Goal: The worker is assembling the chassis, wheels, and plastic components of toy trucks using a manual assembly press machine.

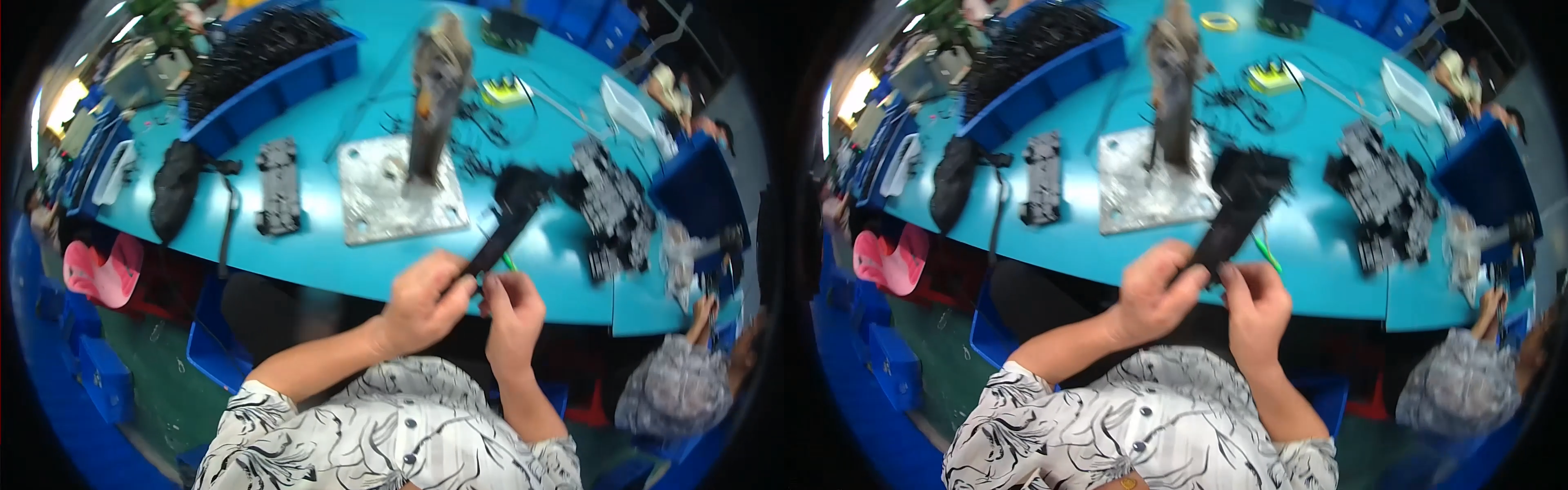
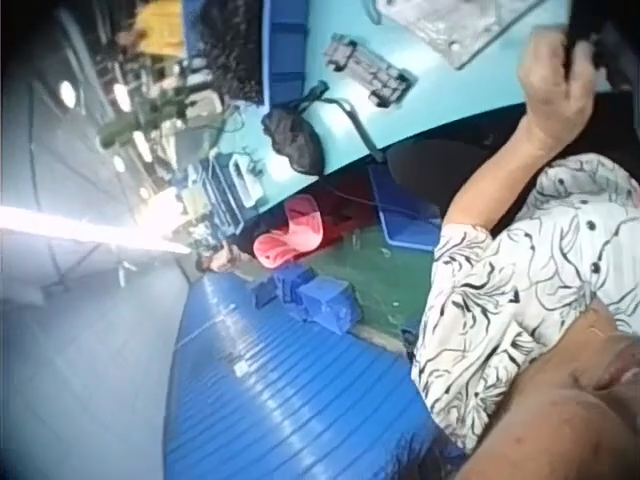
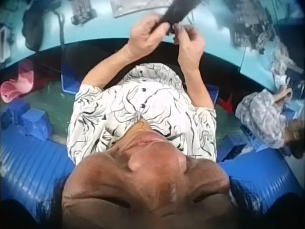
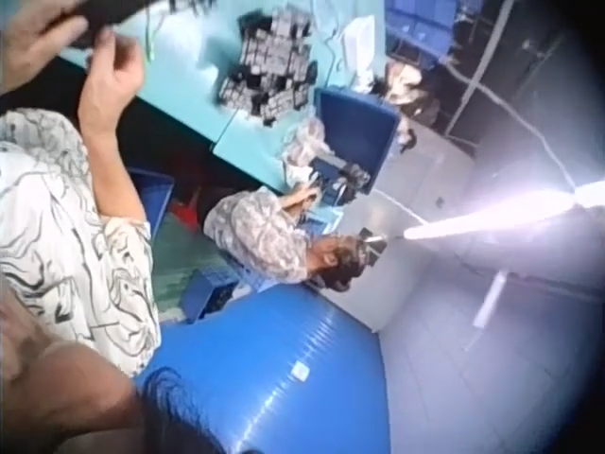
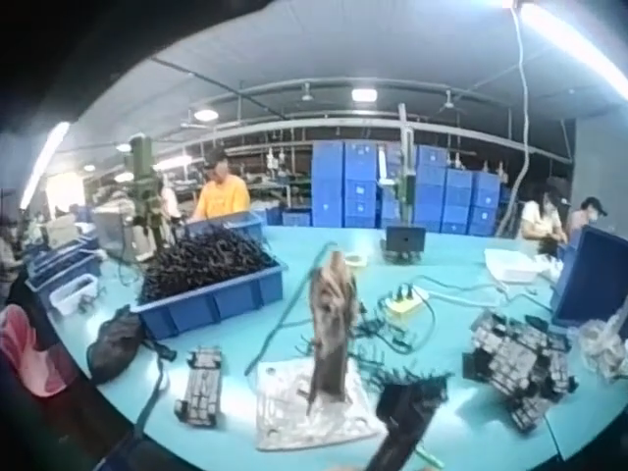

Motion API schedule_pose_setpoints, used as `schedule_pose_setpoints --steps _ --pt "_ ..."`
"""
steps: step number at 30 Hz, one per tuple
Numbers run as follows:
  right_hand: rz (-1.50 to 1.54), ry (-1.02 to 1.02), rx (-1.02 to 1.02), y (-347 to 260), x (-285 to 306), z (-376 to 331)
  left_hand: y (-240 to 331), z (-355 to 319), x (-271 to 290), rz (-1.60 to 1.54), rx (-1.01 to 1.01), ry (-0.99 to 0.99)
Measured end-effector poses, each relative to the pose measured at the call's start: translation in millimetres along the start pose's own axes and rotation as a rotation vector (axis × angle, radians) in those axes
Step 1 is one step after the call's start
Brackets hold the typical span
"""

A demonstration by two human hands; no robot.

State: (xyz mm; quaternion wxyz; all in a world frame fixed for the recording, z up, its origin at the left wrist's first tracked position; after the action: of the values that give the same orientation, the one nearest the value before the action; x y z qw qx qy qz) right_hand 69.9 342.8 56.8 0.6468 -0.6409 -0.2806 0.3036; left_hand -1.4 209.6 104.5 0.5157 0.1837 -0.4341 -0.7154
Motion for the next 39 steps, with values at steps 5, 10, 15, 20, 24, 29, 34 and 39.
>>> schedule_pose_setpoints --steps 5,10,15,20,24,29,34,39 --pt "-0.013 0.065 0.165 -8 14 -3 15 3 -7 -0.034 -0.112 -0.016" --pt "0.052 -0.007 0.191 -9 6 -2 25 2 -7 0.123 -0.297 -0.016" --pt "0.006 -0.169 0.336 -21 -12 -8 28 1 -11 0.336 -0.412 -0.038" --pt "0.138 -0.139 0.088 2 -10 -6 28 -14 -25 0.531 -0.532 -0.148" --pt "0.363 0.034 -0.079 18 -6 -9 28 -25 -24 0.603 -0.612 -0.131" --pt "0.37 0.108 -0.232 46 4 -1 7 -13 -3 0.222 -0.345 -0.263" --pt "0.259 0.099 -0.273 49 -6 3 -15 -3 36 0.13 -0.147 -0.097" --pt "0.384 -0.128 -0.24 42 -28 10 -92 -19 40 -0.233 0.562 -0.055"
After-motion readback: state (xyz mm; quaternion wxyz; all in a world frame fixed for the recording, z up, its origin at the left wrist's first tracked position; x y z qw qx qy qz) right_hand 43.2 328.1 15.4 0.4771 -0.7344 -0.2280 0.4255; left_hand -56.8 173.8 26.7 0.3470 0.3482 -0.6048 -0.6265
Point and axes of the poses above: each hand's wrist, its own z-axis towards the middle knuckle, its own x-axis out of the back of the hand, y = z × x, the point moved 9 cm from there along z, towards the middle knuckle, and after that the axes turned 4 degrees about x, right-handed, at the moved point
